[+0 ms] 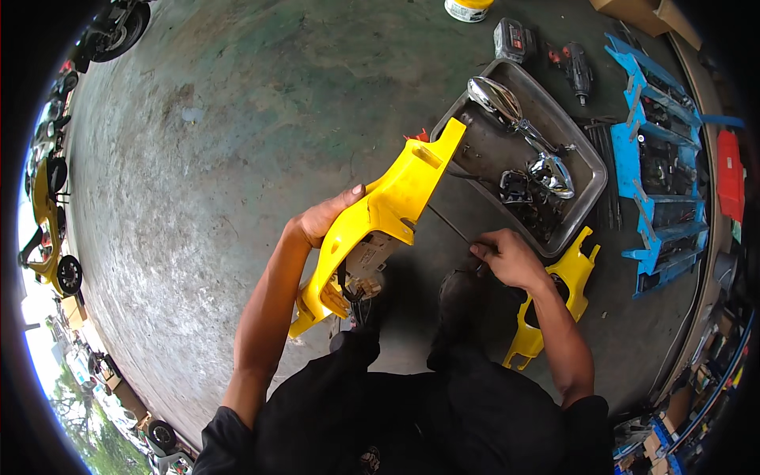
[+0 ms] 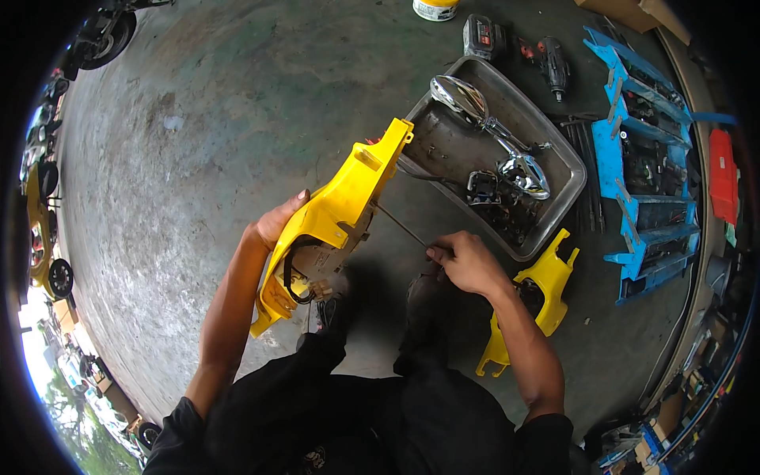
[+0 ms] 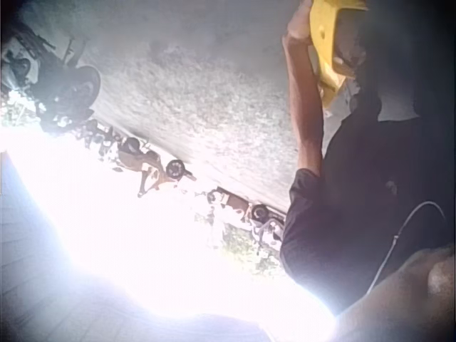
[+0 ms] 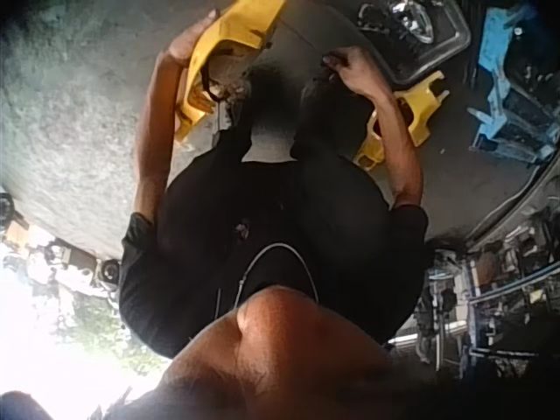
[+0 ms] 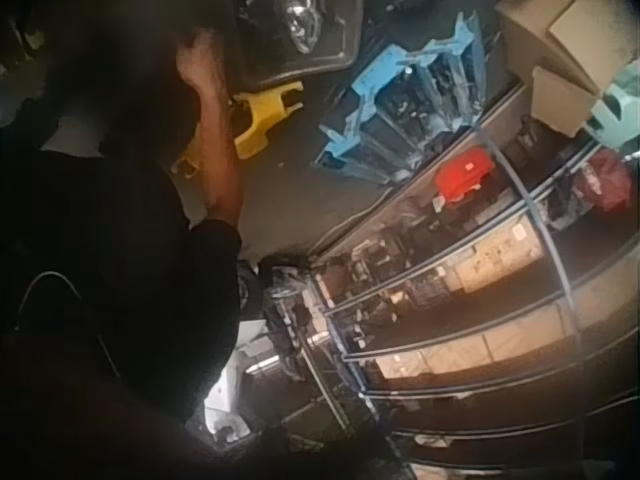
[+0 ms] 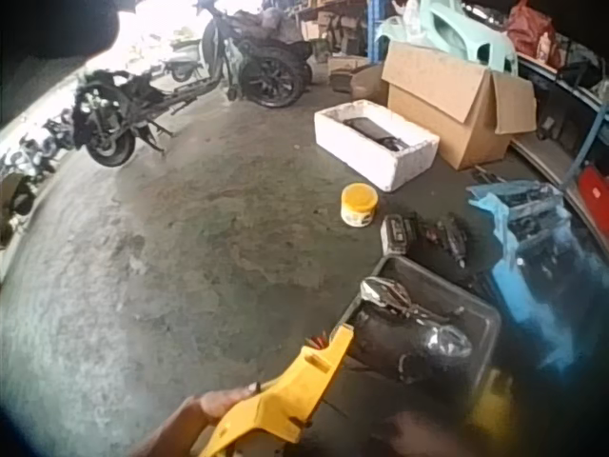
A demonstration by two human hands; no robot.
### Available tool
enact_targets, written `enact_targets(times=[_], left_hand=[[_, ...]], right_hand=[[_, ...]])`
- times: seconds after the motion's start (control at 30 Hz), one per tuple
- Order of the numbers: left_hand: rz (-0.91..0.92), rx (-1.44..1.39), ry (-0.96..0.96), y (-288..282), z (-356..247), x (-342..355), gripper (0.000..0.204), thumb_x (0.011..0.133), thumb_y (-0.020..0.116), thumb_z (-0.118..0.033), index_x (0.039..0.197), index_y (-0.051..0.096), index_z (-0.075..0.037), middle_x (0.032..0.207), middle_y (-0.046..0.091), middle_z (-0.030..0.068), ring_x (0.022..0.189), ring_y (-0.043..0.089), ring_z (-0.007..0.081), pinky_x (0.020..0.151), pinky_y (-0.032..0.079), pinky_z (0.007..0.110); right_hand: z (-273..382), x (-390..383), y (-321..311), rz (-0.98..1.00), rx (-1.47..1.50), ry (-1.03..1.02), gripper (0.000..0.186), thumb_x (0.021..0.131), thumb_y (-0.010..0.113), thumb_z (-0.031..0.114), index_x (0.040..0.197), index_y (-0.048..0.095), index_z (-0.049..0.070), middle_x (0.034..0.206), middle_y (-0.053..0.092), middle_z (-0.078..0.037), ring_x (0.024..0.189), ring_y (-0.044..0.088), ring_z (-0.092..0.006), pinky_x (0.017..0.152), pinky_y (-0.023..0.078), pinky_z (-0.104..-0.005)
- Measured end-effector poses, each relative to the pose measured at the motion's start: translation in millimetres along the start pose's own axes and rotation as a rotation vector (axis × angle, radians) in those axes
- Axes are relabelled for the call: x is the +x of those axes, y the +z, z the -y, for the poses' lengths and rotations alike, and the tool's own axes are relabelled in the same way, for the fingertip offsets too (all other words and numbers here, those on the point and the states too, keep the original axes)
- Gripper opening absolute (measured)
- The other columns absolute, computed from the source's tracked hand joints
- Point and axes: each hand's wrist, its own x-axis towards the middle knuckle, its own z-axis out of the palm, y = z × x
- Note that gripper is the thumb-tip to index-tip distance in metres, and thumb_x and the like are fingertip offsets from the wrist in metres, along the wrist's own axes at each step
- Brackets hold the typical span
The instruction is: The person uses a screwdriver to remove screws from a motorcycle fairing and detaches the instrument cluster by hand.
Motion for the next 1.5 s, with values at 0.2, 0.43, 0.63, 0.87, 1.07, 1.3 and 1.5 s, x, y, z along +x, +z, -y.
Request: enact_targets(times=[0.2,0.43,0.63,0.87,1.07,1.3,1.5], left_hand=[[0.018,0.016,-0.034,-5,11,7,0.071,0.094,0.045,-0.060,0.145,0.041,-0.011,0.125,0.063,0.0077,0.103,0.065,0.0160,0.088,0.054,0.032],[-0.012,-0.045,0.004,4,14,12,0.072,0.092,0.047,-0.063,0.140,0.047,-0.009,0.125,0.063,0.0098,0.108,0.064,0.0203,0.094,0.051,0.036],[-0.045,-0.230,0.083,2,22,6,0.073,0.093,0.044,-0.065,0.135,0.053,-0.006,0.128,0.061,0.0130,0.113,0.061,0.0260,0.099,0.048,0.039],[0.031,-0.116,0.092,25,28,18,0.075,0.092,0.042,-0.066,0.136,0.051,-0.006,0.129,0.061,0.0126,0.115,0.060,0.0255,0.100,0.047,0.039],[0.076,-0.158,0.136,27,29,19,0.073,0.091,0.047,-0.064,0.136,0.050,-0.006,0.125,0.063,0.0106,0.110,0.064,0.0222,0.096,0.051,0.037],[0.070,-0.095,0.076,24,32,22,0.076,0.088,0.054,-0.063,0.137,0.049,-0.006,0.122,0.065,0.0082,0.104,0.067,0.0180,0.087,0.055,0.032],[0.090,-0.080,0.072,21,33,23,0.078,0.087,0.054,-0.064,0.139,0.047,-0.006,0.122,0.065,0.0083,0.105,0.066,0.0179,0.088,0.055,0.033]], right_hand=[[21,-4,-6,-0.261,-0.354,-0.028,0.027,0.080,0.074,0.018,0.096,0.066,-0.002,0.088,0.067,-0.023,0.090,0.065,-0.0378,0.075,0.049,-0.0427],[7,18,17,-0.390,-0.060,-0.318,0.025,0.084,0.070,0.019,0.095,0.065,-0.002,0.086,0.065,-0.021,0.081,0.063,-0.0352,0.072,0.048,-0.0395],[31,18,7,-0.344,0.048,-0.199,0.024,0.087,0.067,0.021,0.097,0.068,-0.001,0.072,0.062,-0.014,0.067,0.059,-0.0222,0.065,0.045,-0.0353],[60,36,1,-0.312,0.229,-0.090,0.030,0.086,0.069,0.023,0.106,0.071,0.001,0.079,0.070,-0.008,0.072,0.060,-0.0107,0.069,0.046,-0.0299],[49,44,6,-0.318,0.283,-0.176,0.027,0.085,0.070,0.024,0.102,0.074,0.004,0.084,0.072,-0.017,0.074,0.069,-0.0194,0.072,0.050,-0.0332],[37,52,10,-0.338,0.302,-0.180,0.026,0.083,0.071,0.021,0.100,0.074,0.001,0.087,0.073,-0.016,0.078,0.069,-0.0194,0.075,0.050,-0.0320],[33,54,6,-0.248,0.523,-0.116,0.028,0.080,0.073,0.020,0.100,0.074,0.000,0.085,0.073,-0.012,0.080,0.067,-0.0164,0.077,0.049,-0.0298]])
